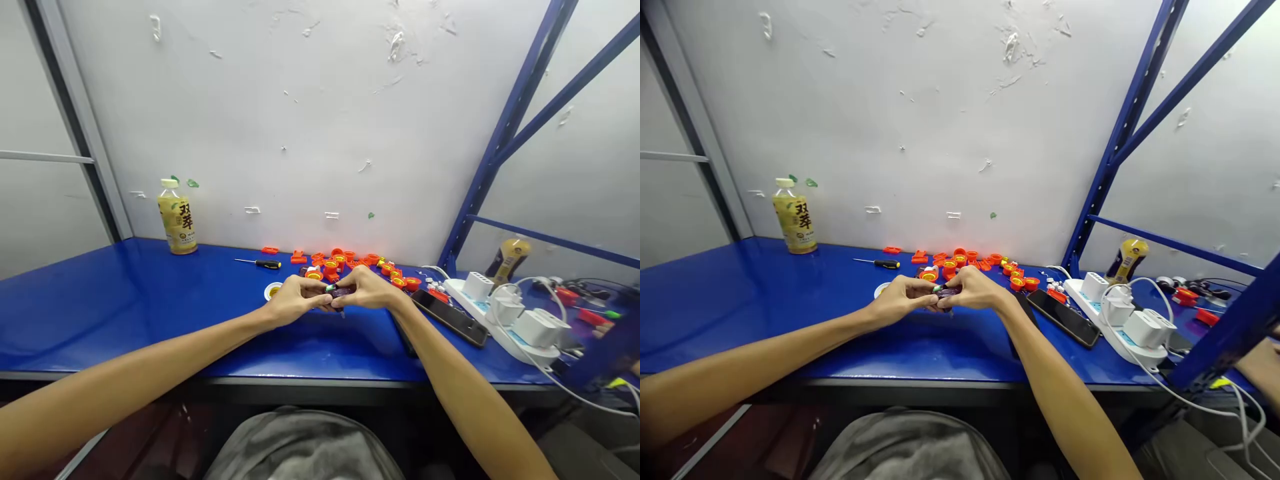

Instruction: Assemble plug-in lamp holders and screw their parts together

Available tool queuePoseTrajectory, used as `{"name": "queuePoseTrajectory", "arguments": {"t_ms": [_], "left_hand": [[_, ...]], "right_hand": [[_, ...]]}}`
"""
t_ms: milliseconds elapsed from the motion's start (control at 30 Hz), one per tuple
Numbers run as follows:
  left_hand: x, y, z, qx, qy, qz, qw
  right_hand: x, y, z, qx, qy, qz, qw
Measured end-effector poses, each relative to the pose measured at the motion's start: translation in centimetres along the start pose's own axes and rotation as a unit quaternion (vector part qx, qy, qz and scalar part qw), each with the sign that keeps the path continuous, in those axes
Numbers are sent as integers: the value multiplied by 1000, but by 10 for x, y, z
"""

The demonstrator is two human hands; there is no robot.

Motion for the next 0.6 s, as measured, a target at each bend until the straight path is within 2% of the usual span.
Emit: {"name": "queuePoseTrajectory", "arguments": {"t_ms": [100,233,367,600], "left_hand": [[-2,-3,-1,-15,-31,-1,999],[-4,-11,-11,-59,-22,-51,997],[-7,-18,-20,-76,31,-72,994],[-12,-15,-10,-16,-21,-70,997]], "right_hand": [[1,-3,1,-9,57,20,998],[3,-7,5,-4,149,35,988],[3,-8,9,15,136,18,990],[-4,-9,3,1,72,35,997]]}}
Point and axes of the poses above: each hand's wrist, its own y-axis towards the middle knuckle, its own x-axis out of the back of the hand, z = x × y, the point moved 6 cm from there along y, towards the middle knuckle
